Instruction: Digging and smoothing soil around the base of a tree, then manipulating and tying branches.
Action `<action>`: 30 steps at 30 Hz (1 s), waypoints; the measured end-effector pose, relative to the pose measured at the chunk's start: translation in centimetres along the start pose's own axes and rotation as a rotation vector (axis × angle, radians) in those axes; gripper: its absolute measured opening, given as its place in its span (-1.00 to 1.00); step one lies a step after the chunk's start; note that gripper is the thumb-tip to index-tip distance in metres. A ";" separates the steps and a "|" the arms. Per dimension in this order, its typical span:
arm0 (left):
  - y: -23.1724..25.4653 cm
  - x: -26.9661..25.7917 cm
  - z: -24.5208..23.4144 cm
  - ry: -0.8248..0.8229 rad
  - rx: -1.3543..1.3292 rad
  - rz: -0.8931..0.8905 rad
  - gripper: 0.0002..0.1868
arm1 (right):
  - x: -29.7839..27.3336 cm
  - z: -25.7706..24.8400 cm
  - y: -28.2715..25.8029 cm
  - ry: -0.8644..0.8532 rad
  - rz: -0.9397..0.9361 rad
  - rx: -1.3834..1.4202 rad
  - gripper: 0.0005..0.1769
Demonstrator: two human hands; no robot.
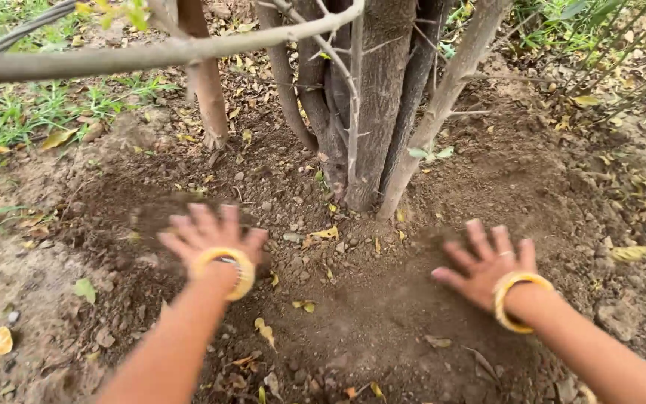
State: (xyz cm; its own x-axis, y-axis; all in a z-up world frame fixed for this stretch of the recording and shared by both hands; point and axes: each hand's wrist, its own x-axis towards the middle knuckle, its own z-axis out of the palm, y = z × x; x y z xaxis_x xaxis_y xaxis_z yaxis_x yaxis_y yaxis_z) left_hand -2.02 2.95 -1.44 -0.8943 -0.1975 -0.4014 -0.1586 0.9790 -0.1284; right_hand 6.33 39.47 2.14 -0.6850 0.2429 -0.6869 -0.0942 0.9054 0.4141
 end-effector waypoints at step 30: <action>-13.9 2.4 -1.2 0.147 0.310 -0.132 -0.27 | -6.4 -8.7 -25.5 0.086 -0.782 0.673 -0.03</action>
State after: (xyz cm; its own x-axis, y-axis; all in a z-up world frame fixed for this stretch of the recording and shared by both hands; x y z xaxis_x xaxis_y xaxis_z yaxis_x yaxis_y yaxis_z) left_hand -2.52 -11.04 0.48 -0.9288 -0.2893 -0.2314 -0.1623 0.8792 -0.4479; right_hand 6.79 11.77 1.13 -0.6584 -0.4982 -0.5642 -0.1294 0.8134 -0.5672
